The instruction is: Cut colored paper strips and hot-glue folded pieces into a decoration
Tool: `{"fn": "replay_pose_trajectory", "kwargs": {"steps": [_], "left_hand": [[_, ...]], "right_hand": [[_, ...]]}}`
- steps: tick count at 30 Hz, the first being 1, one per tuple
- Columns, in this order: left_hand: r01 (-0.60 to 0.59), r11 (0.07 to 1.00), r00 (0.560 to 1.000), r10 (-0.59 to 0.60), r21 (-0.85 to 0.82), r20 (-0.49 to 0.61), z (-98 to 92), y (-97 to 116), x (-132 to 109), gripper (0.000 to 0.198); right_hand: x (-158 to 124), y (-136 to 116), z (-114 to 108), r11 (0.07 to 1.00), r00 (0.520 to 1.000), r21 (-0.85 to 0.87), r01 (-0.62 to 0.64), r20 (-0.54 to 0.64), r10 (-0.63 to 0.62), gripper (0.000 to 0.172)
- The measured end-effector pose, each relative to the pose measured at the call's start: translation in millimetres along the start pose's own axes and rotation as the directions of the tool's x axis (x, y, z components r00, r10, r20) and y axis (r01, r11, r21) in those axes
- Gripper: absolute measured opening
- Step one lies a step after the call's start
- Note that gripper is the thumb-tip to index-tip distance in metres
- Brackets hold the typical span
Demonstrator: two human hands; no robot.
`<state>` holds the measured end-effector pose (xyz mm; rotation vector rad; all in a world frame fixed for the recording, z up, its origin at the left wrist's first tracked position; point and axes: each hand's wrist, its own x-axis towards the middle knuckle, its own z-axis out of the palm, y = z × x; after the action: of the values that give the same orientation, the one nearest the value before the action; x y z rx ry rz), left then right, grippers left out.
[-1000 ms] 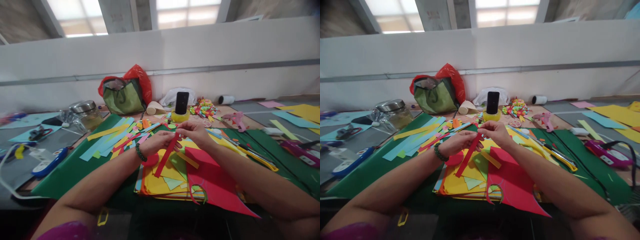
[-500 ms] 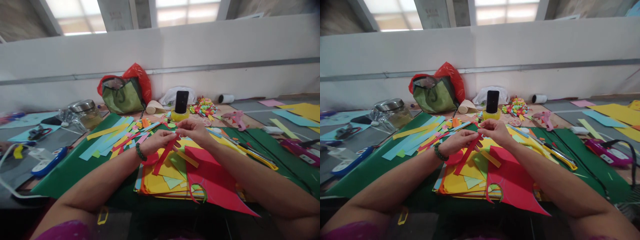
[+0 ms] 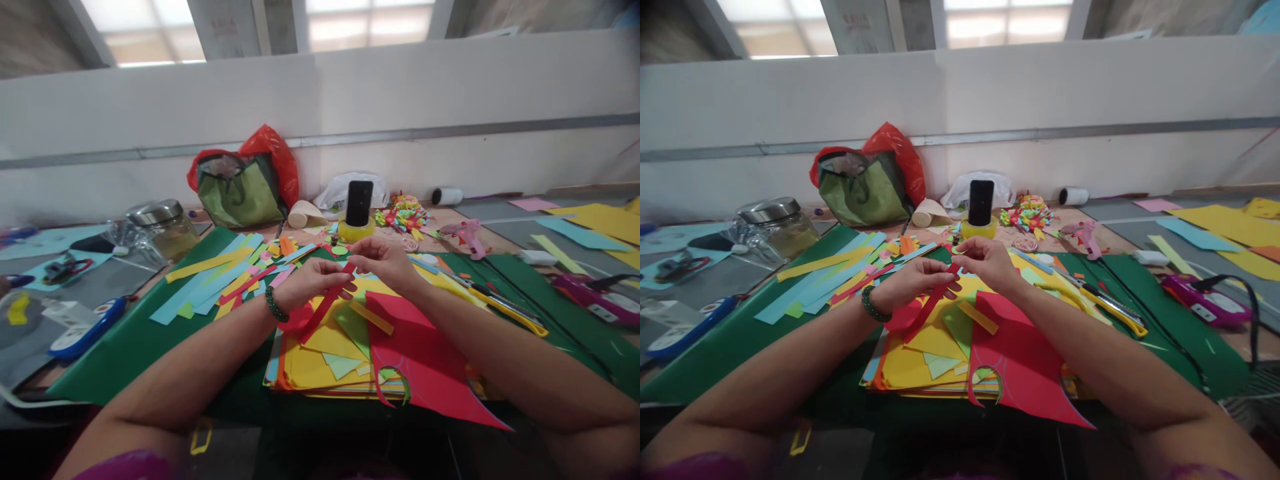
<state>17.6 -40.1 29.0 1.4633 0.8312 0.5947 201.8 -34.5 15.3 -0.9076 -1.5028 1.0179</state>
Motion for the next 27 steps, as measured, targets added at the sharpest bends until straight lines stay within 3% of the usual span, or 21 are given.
{"fn": "replay_pose_trajectory", "kwargs": {"steps": [11,27], "left_hand": [[0.041,0.991,0.998,-0.035,-0.125,0.053,-4.6,-6.6,2.9,0.041],[0.084,0.977,0.996,-0.075,-0.198,0.051,-4.1,-1.0,2.4,0.036]], "right_hand": [[-0.5,0.3,0.4,1.000,1.000,-0.007,0.016,-0.003,-0.016,0.038],[-0.4,0.5,-1.2,1.000,1.000,-0.022,-0.014,0.005,0.014,0.039]]}}
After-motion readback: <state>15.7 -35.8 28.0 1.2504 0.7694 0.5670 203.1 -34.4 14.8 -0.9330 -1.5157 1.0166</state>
